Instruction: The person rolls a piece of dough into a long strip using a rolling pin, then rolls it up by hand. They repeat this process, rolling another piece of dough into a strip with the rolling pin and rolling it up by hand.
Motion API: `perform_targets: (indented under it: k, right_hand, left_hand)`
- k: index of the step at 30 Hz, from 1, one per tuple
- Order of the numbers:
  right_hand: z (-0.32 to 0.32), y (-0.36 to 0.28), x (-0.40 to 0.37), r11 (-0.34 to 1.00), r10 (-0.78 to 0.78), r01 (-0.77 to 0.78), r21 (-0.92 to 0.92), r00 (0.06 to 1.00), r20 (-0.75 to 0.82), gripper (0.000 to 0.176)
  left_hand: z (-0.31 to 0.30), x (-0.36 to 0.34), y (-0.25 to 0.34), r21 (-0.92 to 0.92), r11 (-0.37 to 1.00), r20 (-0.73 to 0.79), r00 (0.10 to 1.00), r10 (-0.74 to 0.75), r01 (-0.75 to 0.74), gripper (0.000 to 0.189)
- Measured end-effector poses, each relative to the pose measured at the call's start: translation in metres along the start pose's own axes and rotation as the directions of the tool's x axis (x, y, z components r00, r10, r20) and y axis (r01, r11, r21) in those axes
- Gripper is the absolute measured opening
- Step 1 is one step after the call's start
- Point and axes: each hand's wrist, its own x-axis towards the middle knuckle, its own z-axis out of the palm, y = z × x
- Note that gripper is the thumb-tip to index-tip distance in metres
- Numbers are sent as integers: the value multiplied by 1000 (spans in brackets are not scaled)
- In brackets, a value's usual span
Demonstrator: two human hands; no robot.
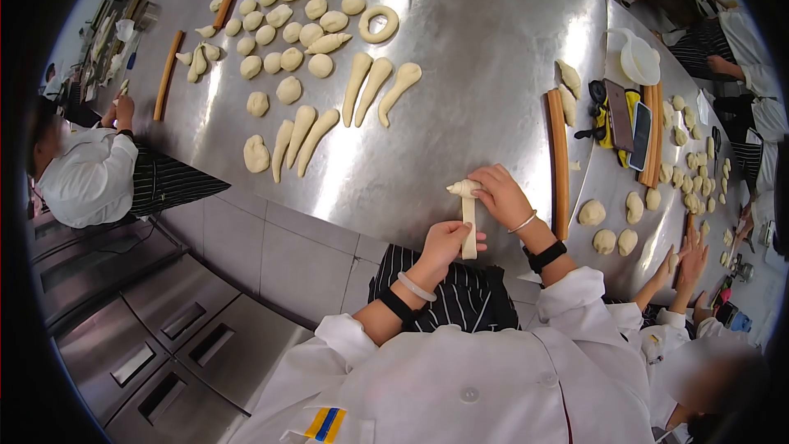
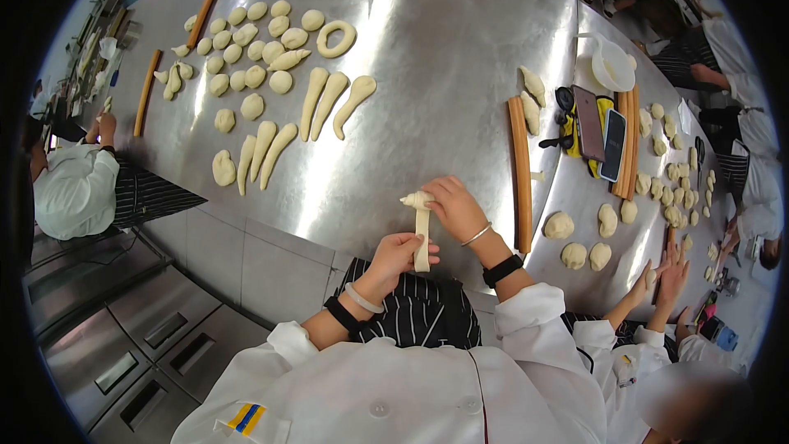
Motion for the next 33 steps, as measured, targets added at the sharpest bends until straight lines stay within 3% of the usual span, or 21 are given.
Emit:
perform_targets:
  k: [15,17,27,33]
  right_hand:
    - [3,-11,-11,998,44,-43,-36,999,31,32]
    - [5,-11,-13,995,72,-75,68,996,51,31]
    - [10,-7,-25,998,-2,-3,57,997,82,31]
    - [10,-17,-31,993,66,-73,97,995,68,34]
  left_hand:
    - [-4,-6,-11,7,1000,-9,1000,-25,25,29]
    - [-3,-6,-13,-8,1000,-15,1000,-20,20,29]
    - [-9,-7,-27,-13,999,6,999,-49,49,31]
    - [-10,-9,-33,20,998,7,998,-62,61,30]
